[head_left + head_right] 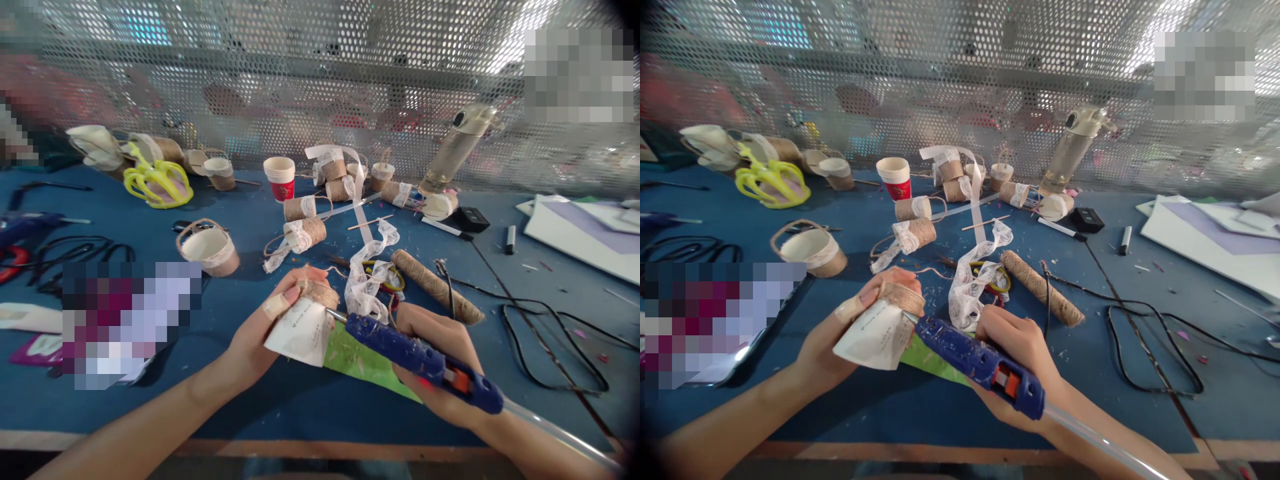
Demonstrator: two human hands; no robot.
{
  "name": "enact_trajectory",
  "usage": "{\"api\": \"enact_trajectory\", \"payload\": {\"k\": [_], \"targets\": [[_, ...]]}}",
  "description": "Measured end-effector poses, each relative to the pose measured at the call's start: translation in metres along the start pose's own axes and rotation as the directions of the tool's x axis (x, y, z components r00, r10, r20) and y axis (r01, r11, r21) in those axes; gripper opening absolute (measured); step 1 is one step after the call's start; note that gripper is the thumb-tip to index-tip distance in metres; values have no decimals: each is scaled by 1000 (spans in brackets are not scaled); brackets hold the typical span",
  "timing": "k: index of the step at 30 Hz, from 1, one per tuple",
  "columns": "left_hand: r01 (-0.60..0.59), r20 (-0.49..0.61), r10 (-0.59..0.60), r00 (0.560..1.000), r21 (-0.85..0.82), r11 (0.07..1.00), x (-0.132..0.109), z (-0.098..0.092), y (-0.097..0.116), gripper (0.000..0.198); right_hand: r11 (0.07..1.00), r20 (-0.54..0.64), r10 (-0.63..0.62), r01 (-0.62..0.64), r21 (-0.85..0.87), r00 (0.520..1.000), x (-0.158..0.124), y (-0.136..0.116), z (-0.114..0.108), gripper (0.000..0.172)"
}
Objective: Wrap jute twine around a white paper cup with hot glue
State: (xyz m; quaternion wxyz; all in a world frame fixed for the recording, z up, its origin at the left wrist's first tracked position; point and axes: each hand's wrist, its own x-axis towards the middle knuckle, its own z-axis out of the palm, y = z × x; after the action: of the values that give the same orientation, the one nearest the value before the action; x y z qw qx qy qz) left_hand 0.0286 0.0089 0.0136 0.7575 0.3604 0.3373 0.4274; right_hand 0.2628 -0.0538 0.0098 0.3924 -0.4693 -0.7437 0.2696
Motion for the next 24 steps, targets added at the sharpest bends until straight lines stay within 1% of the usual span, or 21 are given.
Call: {"api": "enact_trajectory", "payload": {"k": [3, 5, 8, 10, 14, 16, 20, 24], "targets": [[-69, 14, 68, 998, 109, 992, 1, -5, -4, 27, 1000, 0, 0, 0, 17, 1000, 0, 0, 1, 33], [-82, 36, 77, 996, 166, 983, 1, -9, -6, 28, 1000, -2, 4, -4, 10, 1000, 0, 0, 1, 32], [-91, 40, 85, 996, 213, 973, 1, -10, -5, 26, 1000, -2, 8, -8, -12, 1000, 1, -1, 0, 32], [-95, 27, 91, 995, 212, 973, 1, -8, -3, 27, 1000, 3, 4, -4, -10, 1000, 1, -1, 0, 33], [-88, -27, 93, 995, 138, 986, 0, -3, 1, 27, 1000, -4, -4, 4, 6, 1000, 2, 0, 0, 33], [-83, -11, 85, 996, 123, 989, -1, -3, 1, 27, 1000, 1, -5, 5, 14, 1000, 2, 1, 0, 33], [-56, 69, 46, 997, 165, 985, -3, -8, 0, 28, 1000, 6, -5, 4, 26, 1000, 1, 1, 0, 33], [-46, 91, 31, 995, 176, 983, -3, -13, -3, 26, 1000, 17, -13, 12, 13, 1000, 1, 0, -1, 32]]}}
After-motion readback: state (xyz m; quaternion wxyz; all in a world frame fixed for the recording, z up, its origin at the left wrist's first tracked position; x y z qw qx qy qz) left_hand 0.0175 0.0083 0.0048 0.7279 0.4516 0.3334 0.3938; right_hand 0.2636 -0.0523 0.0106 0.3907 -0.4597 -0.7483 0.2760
